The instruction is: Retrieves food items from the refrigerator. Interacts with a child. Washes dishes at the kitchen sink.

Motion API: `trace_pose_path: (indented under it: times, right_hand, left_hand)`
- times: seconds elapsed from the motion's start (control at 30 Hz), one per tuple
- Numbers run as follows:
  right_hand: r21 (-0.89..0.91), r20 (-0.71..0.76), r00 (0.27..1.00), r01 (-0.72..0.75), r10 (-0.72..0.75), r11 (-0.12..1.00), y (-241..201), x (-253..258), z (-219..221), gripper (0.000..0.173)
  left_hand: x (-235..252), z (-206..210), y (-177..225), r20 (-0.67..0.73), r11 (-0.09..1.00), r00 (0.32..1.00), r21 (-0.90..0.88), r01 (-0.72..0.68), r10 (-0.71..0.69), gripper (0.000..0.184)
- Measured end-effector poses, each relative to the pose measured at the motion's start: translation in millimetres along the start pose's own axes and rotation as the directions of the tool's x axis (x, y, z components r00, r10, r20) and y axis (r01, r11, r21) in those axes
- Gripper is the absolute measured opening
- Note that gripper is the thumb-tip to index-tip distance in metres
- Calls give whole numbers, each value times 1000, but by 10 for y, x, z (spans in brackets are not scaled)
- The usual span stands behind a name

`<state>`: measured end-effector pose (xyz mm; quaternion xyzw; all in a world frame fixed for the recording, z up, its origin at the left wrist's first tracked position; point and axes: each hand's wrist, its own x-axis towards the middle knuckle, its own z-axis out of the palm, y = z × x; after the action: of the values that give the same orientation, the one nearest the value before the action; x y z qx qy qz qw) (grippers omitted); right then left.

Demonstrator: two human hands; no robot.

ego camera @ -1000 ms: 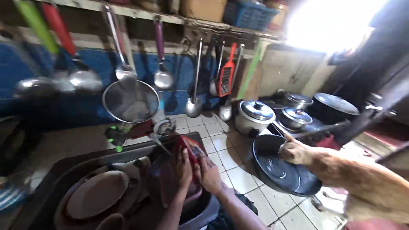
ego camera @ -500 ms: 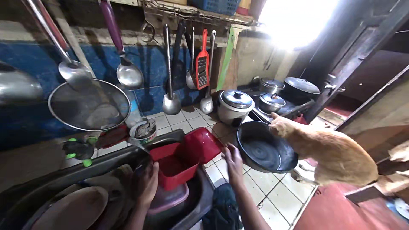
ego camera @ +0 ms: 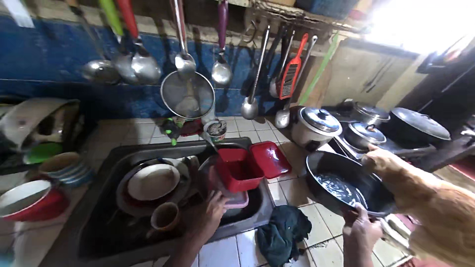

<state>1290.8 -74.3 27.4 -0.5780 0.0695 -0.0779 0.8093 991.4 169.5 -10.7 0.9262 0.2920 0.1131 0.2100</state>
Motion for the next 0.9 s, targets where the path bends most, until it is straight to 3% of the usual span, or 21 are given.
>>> trace_pose_path:
  times: [0.13,0.37,0.43,0.57,0.77,0.9]
  right_hand:
    - [-87,152,987,70,-57,994,-352,-203,-3,24]
    - [-182,505,861,175,-61,968,-800,-369,297,7]
    - [-208,604,796,213,-46,955,-889,-416,447,7]
    - [-232,803,596,324,-8,917,-1035,-600,790,9]
    - [-254,938,339,523,75,814,-1208,-953,1282,20]
    - [-234,962,255,583,98,778,-1239,-1164,1477,21]
  left_hand:
    - [-125,6,-104,-51,987,992,121,-109,116,17]
    - [-167,-390,-113,283,968,954,196,-158,98,23]
    - [-134,-449,-112,350,966,933,202,-162,83,26]
    - [-89,-513,-101,388,960,916,204,-190,99,30]
    - [-68,-772,-174,404,966,909,176,-188,103,29]
    - [-95,-902,-318,378,970,918,150,-191,122,22]
